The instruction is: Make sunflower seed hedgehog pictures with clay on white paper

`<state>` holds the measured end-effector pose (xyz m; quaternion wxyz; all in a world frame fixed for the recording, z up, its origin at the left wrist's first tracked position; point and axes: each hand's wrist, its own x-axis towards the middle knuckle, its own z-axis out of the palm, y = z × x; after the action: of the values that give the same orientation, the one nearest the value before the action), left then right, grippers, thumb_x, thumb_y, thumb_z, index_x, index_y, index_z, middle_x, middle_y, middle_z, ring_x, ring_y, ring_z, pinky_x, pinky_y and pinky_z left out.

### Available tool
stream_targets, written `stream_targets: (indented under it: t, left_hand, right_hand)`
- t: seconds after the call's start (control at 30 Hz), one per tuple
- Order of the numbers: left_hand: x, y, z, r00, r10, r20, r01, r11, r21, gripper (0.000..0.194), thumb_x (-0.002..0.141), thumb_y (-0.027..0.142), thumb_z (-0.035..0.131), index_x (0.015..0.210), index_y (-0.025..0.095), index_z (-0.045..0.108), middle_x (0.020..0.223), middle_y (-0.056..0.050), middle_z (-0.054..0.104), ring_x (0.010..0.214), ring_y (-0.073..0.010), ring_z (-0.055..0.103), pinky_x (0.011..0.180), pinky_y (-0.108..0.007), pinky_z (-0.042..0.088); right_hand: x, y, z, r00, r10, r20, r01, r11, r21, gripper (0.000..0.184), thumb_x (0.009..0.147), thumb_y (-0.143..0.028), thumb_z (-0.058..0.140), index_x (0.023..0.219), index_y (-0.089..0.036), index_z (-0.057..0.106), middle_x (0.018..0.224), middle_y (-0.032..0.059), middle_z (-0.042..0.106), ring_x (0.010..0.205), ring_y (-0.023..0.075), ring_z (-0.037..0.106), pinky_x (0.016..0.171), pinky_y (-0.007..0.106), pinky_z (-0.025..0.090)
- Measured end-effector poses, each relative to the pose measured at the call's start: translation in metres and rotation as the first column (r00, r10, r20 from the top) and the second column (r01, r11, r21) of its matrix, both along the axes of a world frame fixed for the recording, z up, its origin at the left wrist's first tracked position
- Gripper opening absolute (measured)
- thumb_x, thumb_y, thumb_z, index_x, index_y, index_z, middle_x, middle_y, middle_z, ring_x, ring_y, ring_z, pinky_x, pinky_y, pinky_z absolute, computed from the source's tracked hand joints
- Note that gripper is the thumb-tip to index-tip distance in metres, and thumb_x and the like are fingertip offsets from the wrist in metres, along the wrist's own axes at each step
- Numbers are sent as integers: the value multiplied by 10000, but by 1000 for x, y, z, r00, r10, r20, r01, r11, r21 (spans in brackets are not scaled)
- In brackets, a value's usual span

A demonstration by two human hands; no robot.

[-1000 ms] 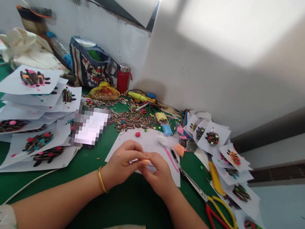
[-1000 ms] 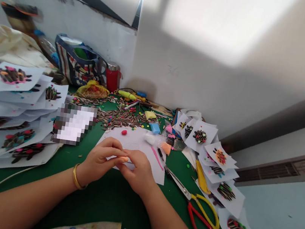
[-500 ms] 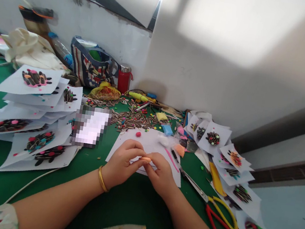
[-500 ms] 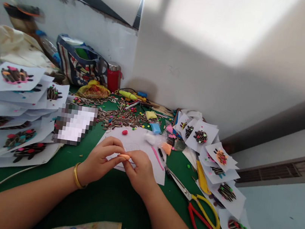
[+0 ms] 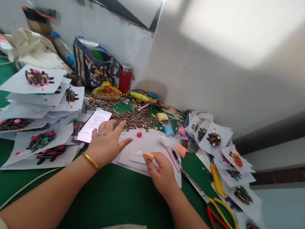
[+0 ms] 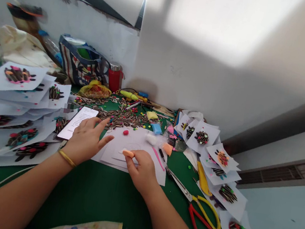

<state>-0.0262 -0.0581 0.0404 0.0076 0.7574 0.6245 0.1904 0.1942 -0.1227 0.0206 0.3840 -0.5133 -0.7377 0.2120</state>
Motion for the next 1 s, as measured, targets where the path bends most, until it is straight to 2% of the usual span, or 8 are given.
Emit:
stream_targets:
  t: [0.1,0.2,0.83,0.93,1.0]
  left_hand:
    - [-4,5,1,999,33,-23,-35,997,-67,669,900,602,425,1454,228,394,1315,-150,483,1218,-343,402,1007,-511,358]
    - [-3,8,-1,998,41,-40,-44,996,-78,669,902,607,412,1457,235,387,1307,-150,484,1206,-345,405,985,-513,368]
    - [-2,20,-13,1000,28,-11,-27,999,26,653,897,600,436,1427,219,432,1236,-164,522,1146,-359,434,943,-538,364]
    - [-1,17,-12,999,-31,42,27,994,109,633,895,574,469,1396,188,476,1207,-171,534,1140,-350,445,975,-534,352]
    - [3,12,-10,982,-159,98,141,975,171,570,908,532,479,1339,164,537,1163,-163,552,1111,-326,468,983,-504,365]
  right_hand:
    - [0,0,-1,1000,2,-5,-2,1000,2,193,948,-301,522,1026,-230,684,950,47,695,912,201,627,818,326,477]
    - [0,1,-2,1000,7,-1,-7,1000,-3,186,945,-293,523,1018,-232,683,940,47,694,901,202,626,806,326,475]
    - [-1,1,-1,999,17,37,-17,1000,-6,190,946,-299,522,1011,-230,687,939,42,701,893,199,629,806,325,473]
    - [-1,0,0,999,17,43,-17,1000,-1,187,946,-295,520,1006,-229,684,935,43,702,890,200,630,802,322,472]
    - [-1,0,0,999,19,48,-19,1000,7,184,947,-295,518,1001,-230,681,927,41,703,888,199,630,801,320,470]
